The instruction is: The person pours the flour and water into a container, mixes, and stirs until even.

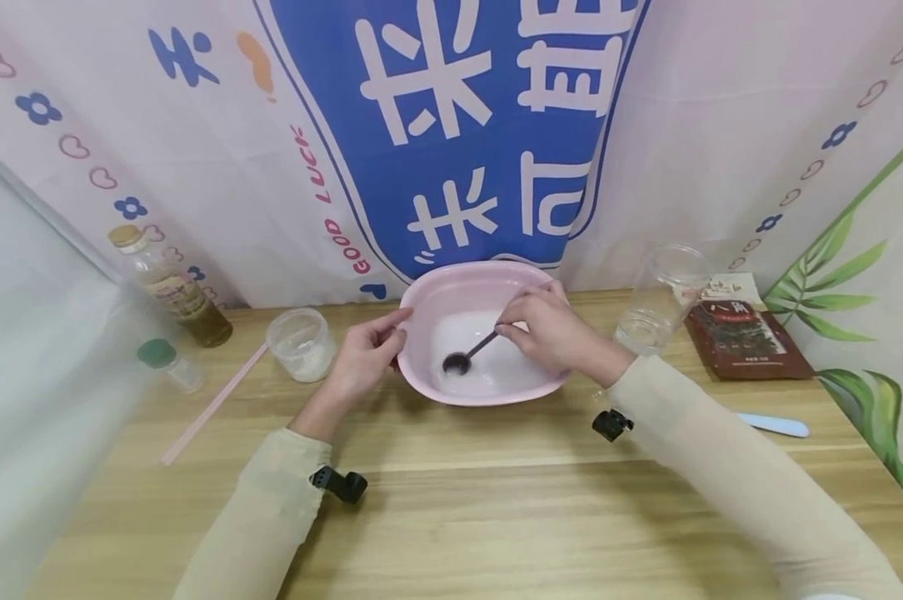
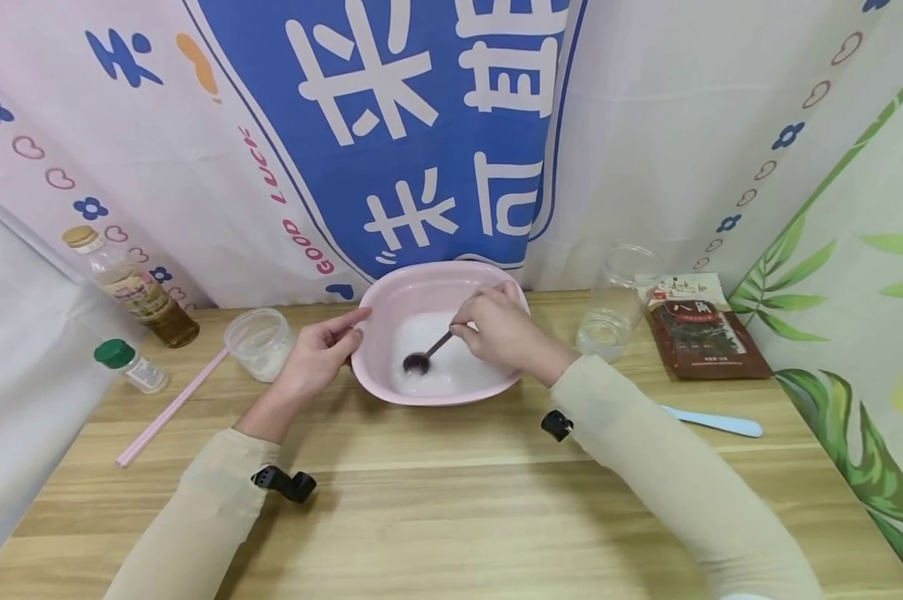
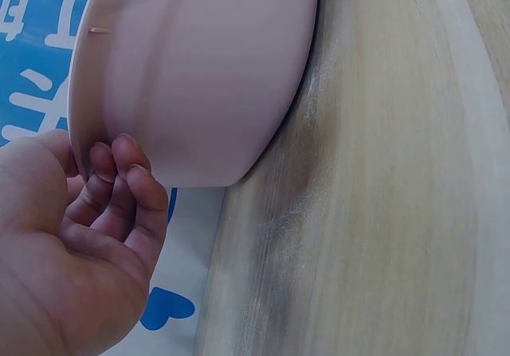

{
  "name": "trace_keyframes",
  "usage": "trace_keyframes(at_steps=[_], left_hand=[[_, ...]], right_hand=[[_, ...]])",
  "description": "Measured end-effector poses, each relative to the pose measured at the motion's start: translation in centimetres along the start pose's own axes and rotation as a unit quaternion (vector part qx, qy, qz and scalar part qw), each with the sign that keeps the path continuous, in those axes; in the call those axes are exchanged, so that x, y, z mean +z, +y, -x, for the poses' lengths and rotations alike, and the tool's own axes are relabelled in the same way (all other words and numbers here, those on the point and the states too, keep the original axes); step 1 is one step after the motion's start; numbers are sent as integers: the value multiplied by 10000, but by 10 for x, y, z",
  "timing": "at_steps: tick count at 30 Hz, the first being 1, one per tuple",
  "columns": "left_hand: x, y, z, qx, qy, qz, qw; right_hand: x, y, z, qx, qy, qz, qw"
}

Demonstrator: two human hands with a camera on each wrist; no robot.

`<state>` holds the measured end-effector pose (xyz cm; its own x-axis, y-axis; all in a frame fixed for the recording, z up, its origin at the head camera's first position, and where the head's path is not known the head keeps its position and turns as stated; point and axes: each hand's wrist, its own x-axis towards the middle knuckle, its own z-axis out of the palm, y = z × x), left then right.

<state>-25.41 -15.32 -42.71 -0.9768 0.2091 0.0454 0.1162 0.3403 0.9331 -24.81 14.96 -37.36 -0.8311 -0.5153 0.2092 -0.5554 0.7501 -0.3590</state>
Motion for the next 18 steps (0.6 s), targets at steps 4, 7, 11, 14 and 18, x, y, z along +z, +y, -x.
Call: trace_keyframes(at_steps=[4, 7, 11, 14, 18], left_hand=[[0, 0, 0, -20, -10, 4, 10000], [0, -1, 0, -10, -1, 8, 10000], [0, -1, 0, 1, -10, -42, 10000], [1, -1, 0, -11, -25, -52, 10000], [0, -1, 0, -16, -14, -36, 10000]], right_hand=[[3, 8, -3, 439, 498, 397, 9970], [2, 16, -1, 588, 795, 768, 9921], [-6, 26, 9, 554, 937, 1113, 9878], [-13, 31, 19, 404, 916, 1122, 9886], [-19, 29, 32, 230, 726, 796, 9939]])
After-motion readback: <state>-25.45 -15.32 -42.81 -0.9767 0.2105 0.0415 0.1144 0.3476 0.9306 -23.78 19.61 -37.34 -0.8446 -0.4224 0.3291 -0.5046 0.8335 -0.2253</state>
